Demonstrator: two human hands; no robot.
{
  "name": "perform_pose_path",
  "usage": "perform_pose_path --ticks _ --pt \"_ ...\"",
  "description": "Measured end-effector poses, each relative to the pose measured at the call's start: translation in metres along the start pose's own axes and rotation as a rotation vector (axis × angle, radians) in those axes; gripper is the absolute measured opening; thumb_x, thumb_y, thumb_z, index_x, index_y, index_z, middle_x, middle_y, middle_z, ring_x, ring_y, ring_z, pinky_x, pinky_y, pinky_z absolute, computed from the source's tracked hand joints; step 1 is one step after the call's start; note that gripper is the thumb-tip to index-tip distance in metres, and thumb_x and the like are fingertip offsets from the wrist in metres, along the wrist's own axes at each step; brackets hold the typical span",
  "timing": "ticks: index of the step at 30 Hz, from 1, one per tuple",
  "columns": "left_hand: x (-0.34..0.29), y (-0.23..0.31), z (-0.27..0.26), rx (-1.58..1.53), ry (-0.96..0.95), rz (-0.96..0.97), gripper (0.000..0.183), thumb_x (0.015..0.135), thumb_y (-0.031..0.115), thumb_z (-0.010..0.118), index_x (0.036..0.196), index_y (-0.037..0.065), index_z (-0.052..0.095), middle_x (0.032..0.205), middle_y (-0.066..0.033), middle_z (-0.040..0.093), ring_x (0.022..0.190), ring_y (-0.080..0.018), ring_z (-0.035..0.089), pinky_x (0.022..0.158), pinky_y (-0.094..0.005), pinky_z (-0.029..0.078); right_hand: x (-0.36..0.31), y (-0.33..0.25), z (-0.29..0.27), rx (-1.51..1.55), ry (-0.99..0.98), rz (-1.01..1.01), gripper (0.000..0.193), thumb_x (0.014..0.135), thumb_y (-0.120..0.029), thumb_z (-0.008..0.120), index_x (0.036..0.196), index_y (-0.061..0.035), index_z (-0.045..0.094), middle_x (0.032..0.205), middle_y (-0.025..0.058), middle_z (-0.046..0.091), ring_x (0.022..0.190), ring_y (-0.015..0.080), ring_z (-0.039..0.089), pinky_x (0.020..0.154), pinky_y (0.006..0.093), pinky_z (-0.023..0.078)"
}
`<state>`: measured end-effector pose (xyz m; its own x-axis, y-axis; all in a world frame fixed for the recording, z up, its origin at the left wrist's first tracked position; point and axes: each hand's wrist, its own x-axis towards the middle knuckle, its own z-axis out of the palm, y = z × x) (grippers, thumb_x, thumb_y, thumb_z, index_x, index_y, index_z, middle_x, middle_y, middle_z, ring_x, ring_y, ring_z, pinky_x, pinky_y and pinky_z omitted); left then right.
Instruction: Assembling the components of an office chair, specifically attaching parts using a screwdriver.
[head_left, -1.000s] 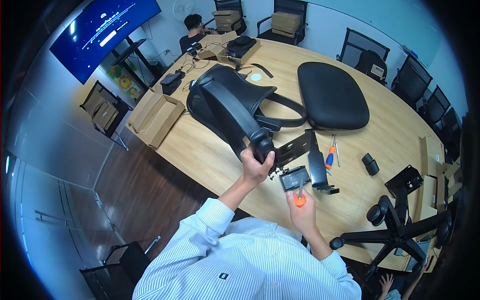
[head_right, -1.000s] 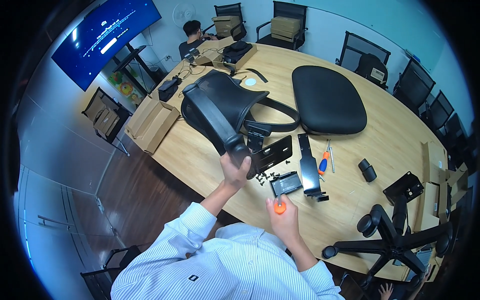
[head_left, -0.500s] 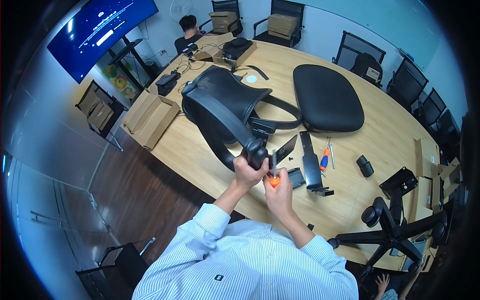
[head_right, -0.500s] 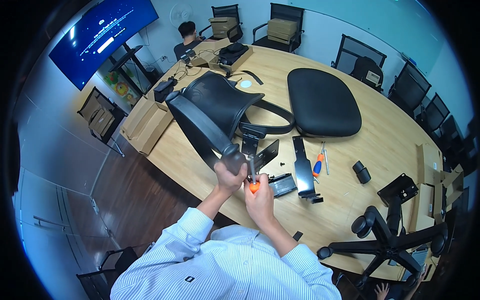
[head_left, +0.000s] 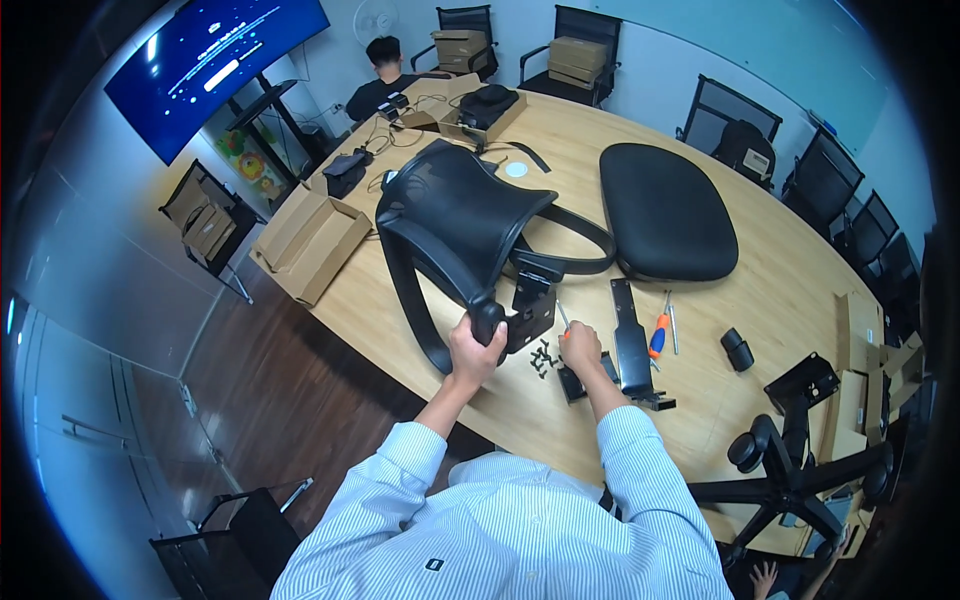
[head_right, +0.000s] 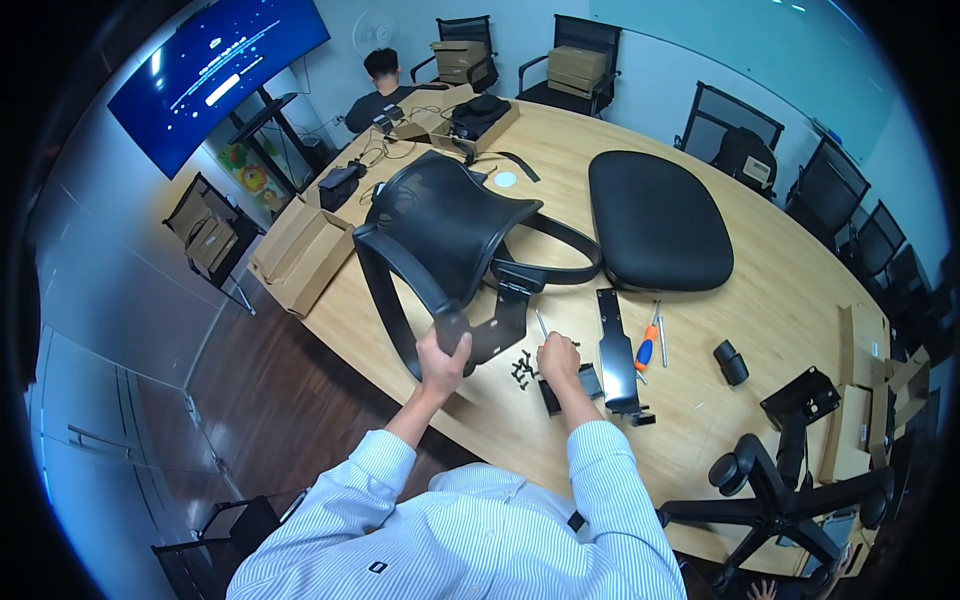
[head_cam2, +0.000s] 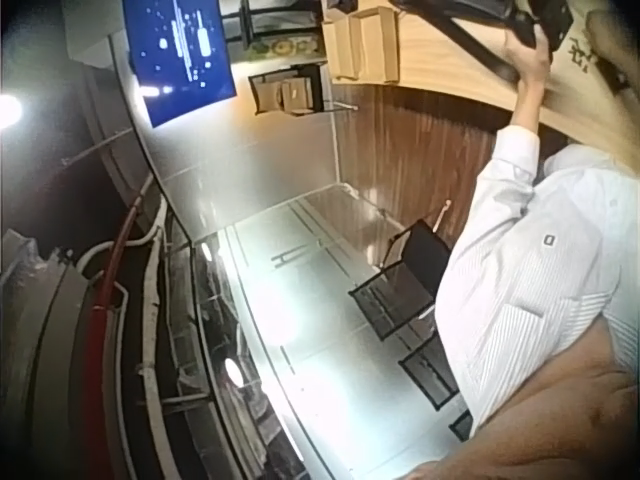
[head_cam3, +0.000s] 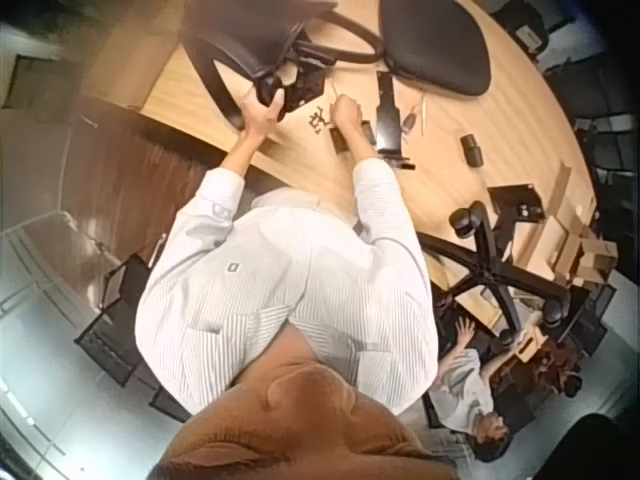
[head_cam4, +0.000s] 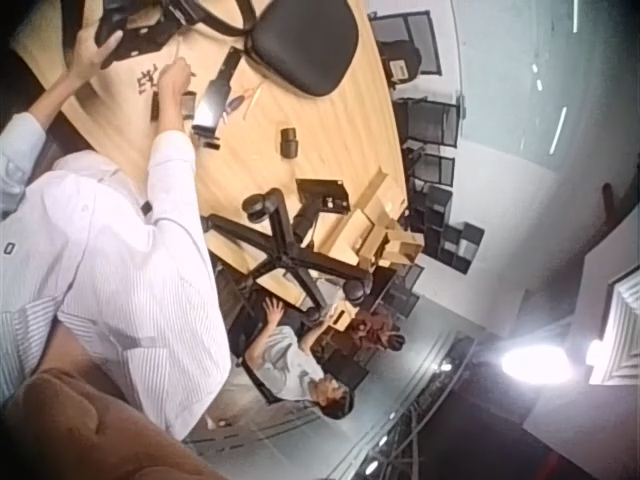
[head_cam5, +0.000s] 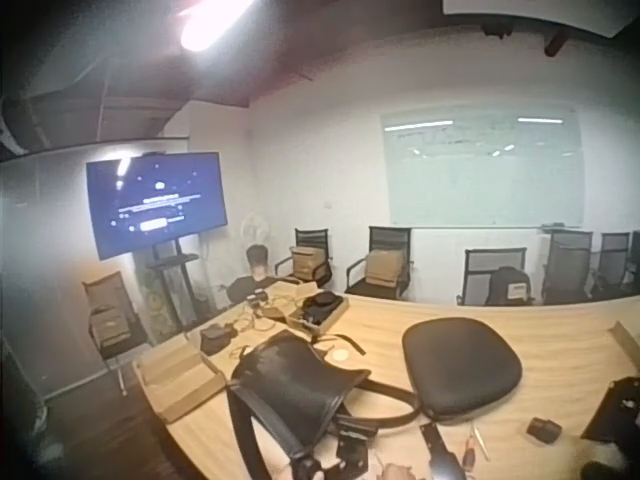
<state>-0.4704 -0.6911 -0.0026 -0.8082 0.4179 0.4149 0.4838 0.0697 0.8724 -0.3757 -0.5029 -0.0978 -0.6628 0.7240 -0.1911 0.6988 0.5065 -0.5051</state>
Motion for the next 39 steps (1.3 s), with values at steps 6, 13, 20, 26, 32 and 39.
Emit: perform_pose_path --ticks 6,13,20,26,32,39 --pt "-0.007 -0.011 -0.013 0.087 -0.028 -0.060 0.038 0.078 0.025 0.072 0.103 -0.002 0.065 0.079 -0.0154 0.068 0.071 -0.0271 0.069 0.068 -0.0352 0.053 0.033 -0.001 0.018 -0.263 -0.115 0.012 0.021 0.085 -0.009 0.054 0.097 -0.0025 0.070 0.104 0.0197 0.068 0.099 0.0333 0.067 0.085 0.0427 0.053" --pt "-0.005 -0.038 -0.019 0.149 -0.076 -0.160 0.035 0.078 0.026 0.071 0.099 -0.002 0.065 0.077 -0.0165 0.068 0.071 -0.0283 0.069 0.068 -0.0352 0.053 0.042 0.024 0.026 -0.177 -0.089 -0.022 0.026 0.084 -0.022 0.062 0.097 -0.0004 0.066 0.097 0.0223 0.067 0.093 0.0372 0.066 0.083 0.0463 0.052" --pt "0.005 -0.052 -0.032 0.134 -0.189 -0.179 0.032 0.080 0.025 0.070 0.098 -0.001 0.065 0.074 -0.0128 0.066 0.066 -0.0199 0.064 0.065 -0.0319 0.051 -0.002 -0.006 0.012 0.912 -0.430 0.031 0.052 0.089 -0.034 0.067 0.126 0.0003 0.057 0.097 0.0112 0.066 0.062 0.0165 0.060 0.060 0.0304 0.051" --pt "0.011 -0.052 -0.019 0.066 -0.258 -0.203 0.032 0.082 0.027 0.070 0.092 -0.002 0.064 0.073 -0.0111 0.062 0.067 -0.0169 0.058 0.065 -0.0319 0.048 -0.028 -0.031 0.033 1.657 -0.832 0.257 0.020 0.090 -0.017 0.068 0.095 -0.0109 0.050 0.071 -0.0014 0.050 0.045 0.0085 0.044 0.048 0.0265 0.039" --pt "0.027 -0.067 -0.032 0.131 -0.363 -0.292 0.050 0.084 0.046 0.065 0.085 -0.004 0.064 0.064 -0.0130 0.061 0.060 -0.0211 0.058 0.061 -0.0351 0.047 -0.037 -0.002 0.022 1.692 -0.617 0.401 0.019 0.089 -0.010 0.067 0.096 -0.0078 0.050 0.067 0.0006 0.049 0.042 0.0107 0.042 0.046 0.0284 0.037" --pt "0.025 -0.095 -0.060 0.280 -0.420 -0.258 0.045 0.082 0.040 0.069 0.087 -0.004 0.066 0.074 -0.0201 0.067 0.072 -0.0336 0.067 0.068 -0.0390 0.052 -0.027 0.024 -0.057 0.703 0.045 0.077 0.021 0.083 -0.014 0.073 0.084 0.0010 0.057 0.059 0.0060 0.057 0.039 0.0134 0.053 0.039 0.0289 0.041"
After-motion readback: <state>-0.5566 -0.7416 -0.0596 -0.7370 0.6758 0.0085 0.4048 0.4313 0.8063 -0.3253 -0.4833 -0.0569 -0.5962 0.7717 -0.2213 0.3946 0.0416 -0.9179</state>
